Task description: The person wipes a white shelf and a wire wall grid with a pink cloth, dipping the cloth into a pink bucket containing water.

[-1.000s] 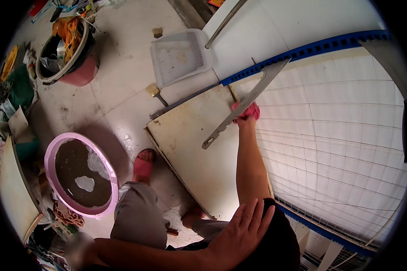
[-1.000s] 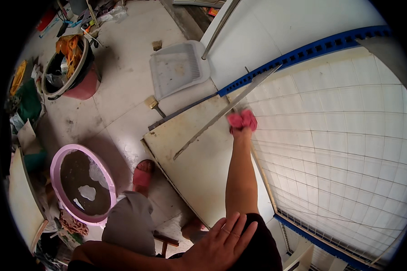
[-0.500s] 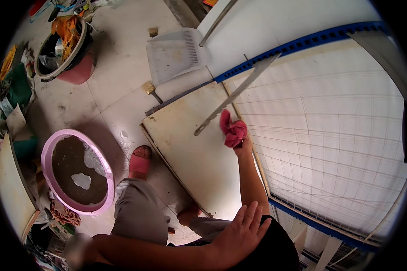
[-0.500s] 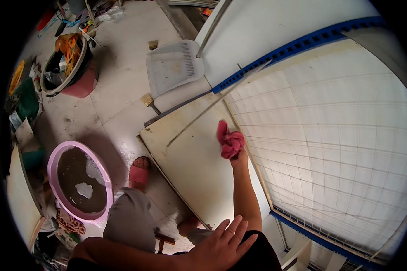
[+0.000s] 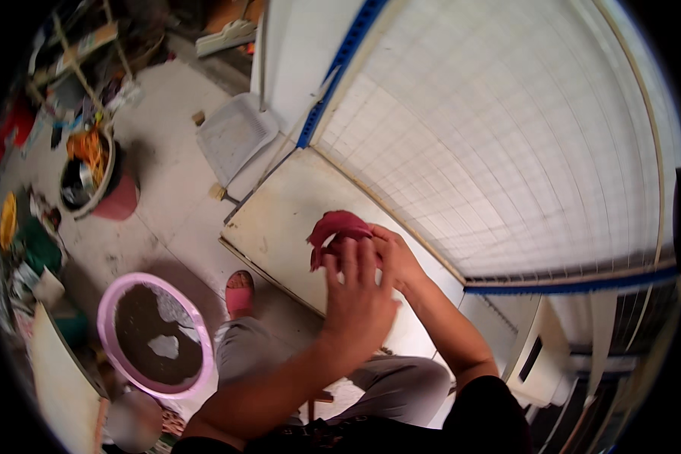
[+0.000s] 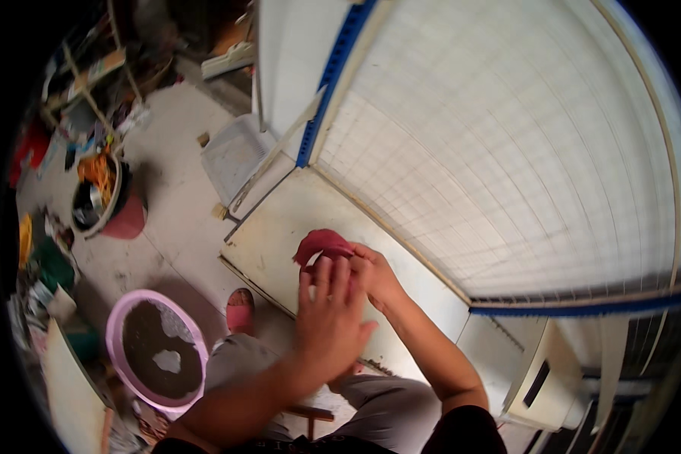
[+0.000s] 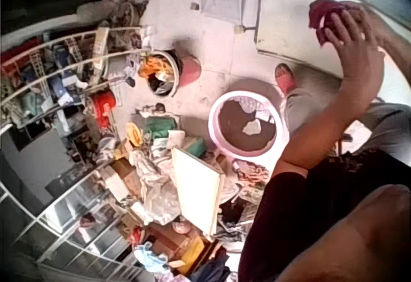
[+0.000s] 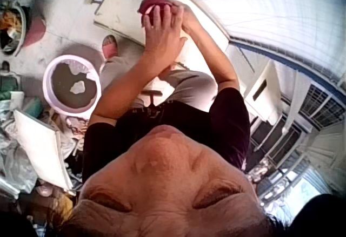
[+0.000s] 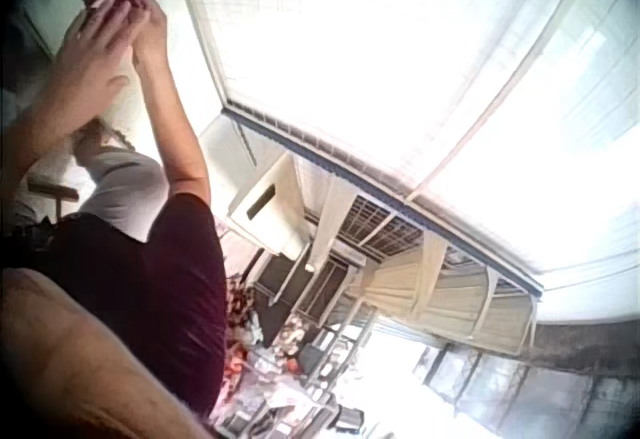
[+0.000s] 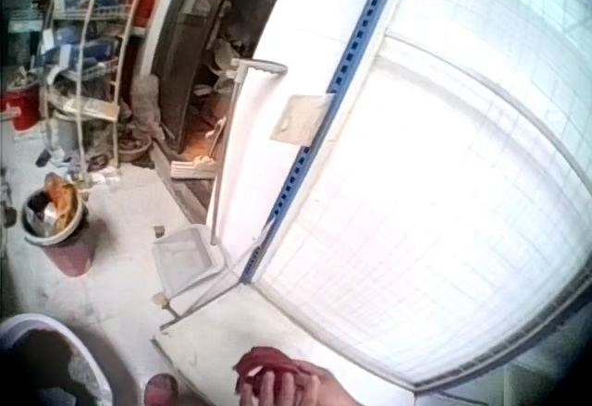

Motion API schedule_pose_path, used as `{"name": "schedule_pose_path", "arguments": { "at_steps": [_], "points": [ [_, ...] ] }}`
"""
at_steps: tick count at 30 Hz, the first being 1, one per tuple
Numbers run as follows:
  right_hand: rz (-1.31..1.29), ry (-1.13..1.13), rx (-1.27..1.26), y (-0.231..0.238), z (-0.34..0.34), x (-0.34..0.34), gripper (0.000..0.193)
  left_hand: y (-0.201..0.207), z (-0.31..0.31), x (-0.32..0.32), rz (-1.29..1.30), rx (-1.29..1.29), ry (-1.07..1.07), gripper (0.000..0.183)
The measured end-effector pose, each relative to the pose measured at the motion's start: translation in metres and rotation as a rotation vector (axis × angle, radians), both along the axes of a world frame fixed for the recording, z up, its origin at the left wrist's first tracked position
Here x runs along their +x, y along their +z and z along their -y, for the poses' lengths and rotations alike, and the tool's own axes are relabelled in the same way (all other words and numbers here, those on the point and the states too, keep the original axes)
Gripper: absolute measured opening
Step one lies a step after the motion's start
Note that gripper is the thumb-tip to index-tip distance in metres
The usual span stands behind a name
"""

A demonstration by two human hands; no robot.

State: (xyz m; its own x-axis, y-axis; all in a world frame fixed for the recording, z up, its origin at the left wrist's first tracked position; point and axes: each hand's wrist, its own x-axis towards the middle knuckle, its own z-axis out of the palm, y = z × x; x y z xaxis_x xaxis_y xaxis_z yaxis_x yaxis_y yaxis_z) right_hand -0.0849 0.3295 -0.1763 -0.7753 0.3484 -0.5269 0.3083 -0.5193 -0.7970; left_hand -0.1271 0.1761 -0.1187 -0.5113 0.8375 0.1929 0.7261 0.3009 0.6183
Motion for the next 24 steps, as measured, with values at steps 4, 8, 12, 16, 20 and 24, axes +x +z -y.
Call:
{"name": "schedule_pose_path", "arguments": {
  "at_steps": [4,8,12,16,20,24],
  "points": [
    [-0.013,-0.027,0.098,0.060,0.037,0.046,0.032,-0.019,-0.002,0.007,0.103,0.043,-0.016,0.093],
    [-0.031,-0.096,0.192,0.064,0.043,0.097,0.037,-0.031,-0.012,0.019,0.447,0.229,-0.258,0.082],
    [-0.063,-0.163,0.790,0.081,0.088,0.117,0.044,-0.042,-0.016,0.013,1.114,0.084,-0.183,0.064],
    [-0.213,-0.201,1.114,0.106,0.131,0.120,0.047,-0.076,-0.019,-0.004,1.400,0.158,-0.027,0.043],
    [-0.273,-0.039,0.946,0.078,0.141,0.116,0.044,-0.107,-0.031,-0.017,1.584,0.137,0.226,0.024],
    [-0.366,0.233,0.732,0.063,0.132,0.113,0.041,-0.156,-0.057,-0.075,1.581,0.151,0.508,0.020]
  ]
}}
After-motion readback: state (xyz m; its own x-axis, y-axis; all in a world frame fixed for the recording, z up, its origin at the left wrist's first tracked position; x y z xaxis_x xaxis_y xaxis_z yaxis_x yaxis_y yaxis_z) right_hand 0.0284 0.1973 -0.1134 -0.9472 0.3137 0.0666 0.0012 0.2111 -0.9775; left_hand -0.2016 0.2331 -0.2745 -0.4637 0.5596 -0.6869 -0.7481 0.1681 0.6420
